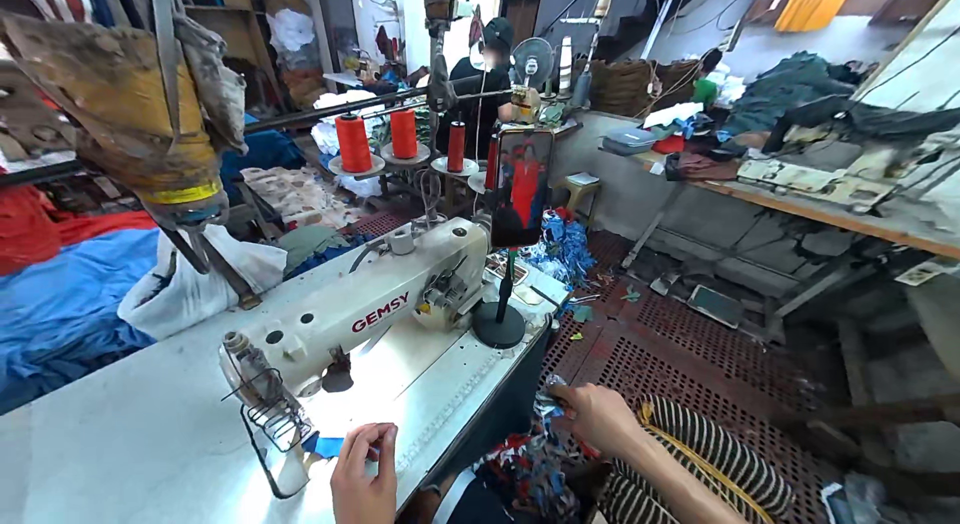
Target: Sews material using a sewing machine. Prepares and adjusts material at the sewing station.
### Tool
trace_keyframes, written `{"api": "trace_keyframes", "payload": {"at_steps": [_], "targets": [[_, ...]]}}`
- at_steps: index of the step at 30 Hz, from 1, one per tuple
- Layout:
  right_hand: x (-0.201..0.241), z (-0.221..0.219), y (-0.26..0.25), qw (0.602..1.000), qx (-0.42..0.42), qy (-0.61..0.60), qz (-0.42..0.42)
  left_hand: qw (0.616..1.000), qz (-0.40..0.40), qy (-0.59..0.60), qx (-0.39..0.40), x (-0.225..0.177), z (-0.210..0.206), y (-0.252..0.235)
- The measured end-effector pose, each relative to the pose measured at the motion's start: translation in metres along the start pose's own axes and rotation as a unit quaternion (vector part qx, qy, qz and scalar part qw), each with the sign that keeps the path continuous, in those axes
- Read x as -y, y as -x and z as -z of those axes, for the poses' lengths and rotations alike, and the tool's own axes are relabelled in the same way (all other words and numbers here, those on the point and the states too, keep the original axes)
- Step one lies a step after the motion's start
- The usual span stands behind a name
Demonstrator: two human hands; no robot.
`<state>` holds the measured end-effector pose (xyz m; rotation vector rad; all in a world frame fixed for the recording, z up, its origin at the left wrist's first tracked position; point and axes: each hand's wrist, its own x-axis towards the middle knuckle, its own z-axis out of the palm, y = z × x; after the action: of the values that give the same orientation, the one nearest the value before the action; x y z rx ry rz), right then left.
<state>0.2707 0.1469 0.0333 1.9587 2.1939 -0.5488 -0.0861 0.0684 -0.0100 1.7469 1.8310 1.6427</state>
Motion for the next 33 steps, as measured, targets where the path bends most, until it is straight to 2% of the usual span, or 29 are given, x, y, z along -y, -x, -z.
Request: {"api": "trace_keyframes", "payload": {"at_steps": [2,5,7,9,12,14,17,21,25,33], "targets": [[-0.004,0.01,0.002,0.998,-0.049,0.021,-0.04,1.0,0.004,0.002,0.0,0.0,0.0,0.001],[-0.004,0.02,0.005,0.981,-0.174,0.018,-0.083,1.0,0.003,0.007,0.003,0.001,0.001,0.0],[0.008,0.021,0.008,0.973,-0.226,-0.029,-0.048,1.0,0.006,0.015,0.0,0.001,0.001,0.001],[0.026,0.01,0.005,0.96,-0.243,-0.125,0.067,1.0,0.014,0.027,0.0,0.0,0.002,0.002],[0.076,-0.016,0.0,0.912,-0.172,-0.294,0.228,0.999,0.019,0.046,-0.002,0.001,0.004,0.003],[0.119,-0.031,0.002,0.874,-0.121,-0.387,0.267,0.998,0.024,0.053,-0.003,0.001,0.005,0.002],[0.173,-0.044,0.005,0.828,-0.037,-0.504,0.244,0.998,0.027,0.061,-0.012,0.0,0.004,0.002],[0.209,-0.058,0.0,0.76,0.0,-0.617,0.206,0.997,0.035,0.064,-0.018,-0.001,0.003,0.001],[0.218,-0.061,0.001,0.711,0.024,-0.68,0.177,0.996,0.038,0.079,-0.021,0.0,0.002,0.002],[0.221,-0.054,-0.002,0.659,0.082,-0.732,0.153,0.992,0.038,0.111,-0.045,0.002,0.004,0.001]]}}
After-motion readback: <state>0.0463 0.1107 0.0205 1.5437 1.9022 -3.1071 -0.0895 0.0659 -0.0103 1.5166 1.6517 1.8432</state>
